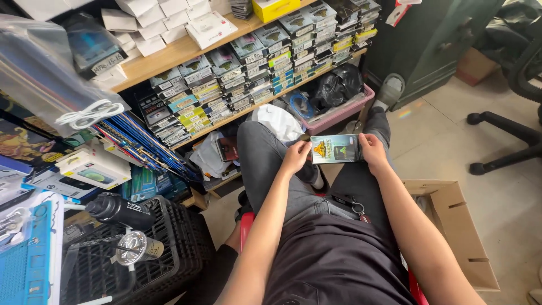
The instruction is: Inspecting the packaging and features of various mobile phone screen protectors.
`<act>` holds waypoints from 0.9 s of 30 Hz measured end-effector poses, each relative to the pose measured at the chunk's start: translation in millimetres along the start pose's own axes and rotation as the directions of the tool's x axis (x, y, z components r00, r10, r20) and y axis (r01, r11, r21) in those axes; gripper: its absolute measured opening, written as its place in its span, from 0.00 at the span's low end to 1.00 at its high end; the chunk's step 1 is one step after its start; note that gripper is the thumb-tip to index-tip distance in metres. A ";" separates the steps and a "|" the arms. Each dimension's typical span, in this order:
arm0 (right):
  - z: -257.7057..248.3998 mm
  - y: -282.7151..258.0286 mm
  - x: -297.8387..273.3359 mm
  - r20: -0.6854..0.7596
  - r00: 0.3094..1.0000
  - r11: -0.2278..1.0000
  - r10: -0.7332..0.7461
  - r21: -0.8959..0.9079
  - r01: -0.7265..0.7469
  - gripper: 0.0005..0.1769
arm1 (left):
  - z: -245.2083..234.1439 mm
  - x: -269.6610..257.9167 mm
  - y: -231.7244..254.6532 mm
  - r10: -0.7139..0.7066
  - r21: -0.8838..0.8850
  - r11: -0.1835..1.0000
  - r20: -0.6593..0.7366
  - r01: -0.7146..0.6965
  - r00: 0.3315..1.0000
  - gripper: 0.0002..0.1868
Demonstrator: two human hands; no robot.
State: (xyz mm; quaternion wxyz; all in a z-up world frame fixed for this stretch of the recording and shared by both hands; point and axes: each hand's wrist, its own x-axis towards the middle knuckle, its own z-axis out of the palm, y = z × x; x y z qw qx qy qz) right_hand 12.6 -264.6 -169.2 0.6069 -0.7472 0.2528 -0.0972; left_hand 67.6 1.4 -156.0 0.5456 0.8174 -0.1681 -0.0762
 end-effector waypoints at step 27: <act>0.9 -30.3 -23.6 0.015 0.990 0.973 0.140 0.182 -0.141 0.30 | -8.6 -16.4 36.0 -0.061 -0.290 0.956 -0.035 0.048 0.998 0.21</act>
